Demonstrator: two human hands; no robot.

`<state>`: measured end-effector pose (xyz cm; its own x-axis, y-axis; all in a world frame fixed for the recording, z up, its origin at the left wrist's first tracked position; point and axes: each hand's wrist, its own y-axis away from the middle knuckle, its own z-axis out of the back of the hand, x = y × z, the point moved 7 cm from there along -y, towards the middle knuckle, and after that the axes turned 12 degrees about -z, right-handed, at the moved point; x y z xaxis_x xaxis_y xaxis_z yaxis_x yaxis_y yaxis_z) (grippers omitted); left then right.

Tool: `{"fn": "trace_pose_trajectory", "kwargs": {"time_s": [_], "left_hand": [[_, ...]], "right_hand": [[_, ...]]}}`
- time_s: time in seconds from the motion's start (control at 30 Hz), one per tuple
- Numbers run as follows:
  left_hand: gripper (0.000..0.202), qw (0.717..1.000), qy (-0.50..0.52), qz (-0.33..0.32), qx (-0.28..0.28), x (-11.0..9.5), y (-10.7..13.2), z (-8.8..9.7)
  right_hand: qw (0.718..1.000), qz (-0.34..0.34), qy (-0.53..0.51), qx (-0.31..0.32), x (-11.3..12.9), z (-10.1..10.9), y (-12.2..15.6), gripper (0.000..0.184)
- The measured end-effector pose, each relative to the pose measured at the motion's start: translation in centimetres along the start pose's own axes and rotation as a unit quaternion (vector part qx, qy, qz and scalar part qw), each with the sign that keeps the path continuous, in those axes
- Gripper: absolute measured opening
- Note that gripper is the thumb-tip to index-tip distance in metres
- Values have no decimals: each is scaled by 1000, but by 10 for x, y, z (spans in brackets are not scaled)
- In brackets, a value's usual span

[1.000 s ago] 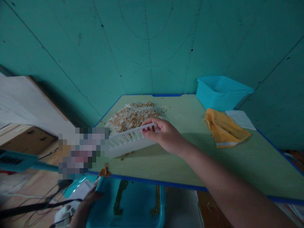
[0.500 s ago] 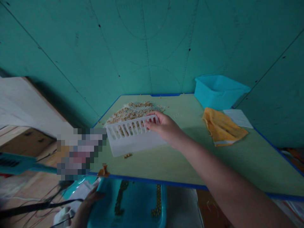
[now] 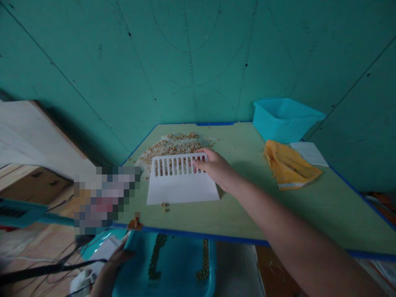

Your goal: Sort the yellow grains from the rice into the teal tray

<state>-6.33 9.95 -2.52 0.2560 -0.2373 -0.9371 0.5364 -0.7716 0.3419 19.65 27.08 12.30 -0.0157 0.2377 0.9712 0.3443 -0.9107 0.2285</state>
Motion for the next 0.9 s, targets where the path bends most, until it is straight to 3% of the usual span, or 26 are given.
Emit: {"fn": "trace_pose_trajectory", "kwargs": {"time_s": [0.2, 0.43, 0.73, 0.9], "left_hand": [[27, 1000, 8, -1, 0, 2, 1, 2], [24, 996, 0, 67, 67, 8, -5, -7], [25, 994, -29, 70, 79, 19, -12, 4], [20, 994, -29, 67, 84, 22, -8, -3]], "right_hand": [[999, -5, 33, 11, -5, 0, -3, 16], [992, -37, 118, 26, -7, -1, 2, 13], [978, -81, 143, 130, -12, -12, 10, 12], [963, -86, 190, 169, -18, -14, 15, 13]]}}
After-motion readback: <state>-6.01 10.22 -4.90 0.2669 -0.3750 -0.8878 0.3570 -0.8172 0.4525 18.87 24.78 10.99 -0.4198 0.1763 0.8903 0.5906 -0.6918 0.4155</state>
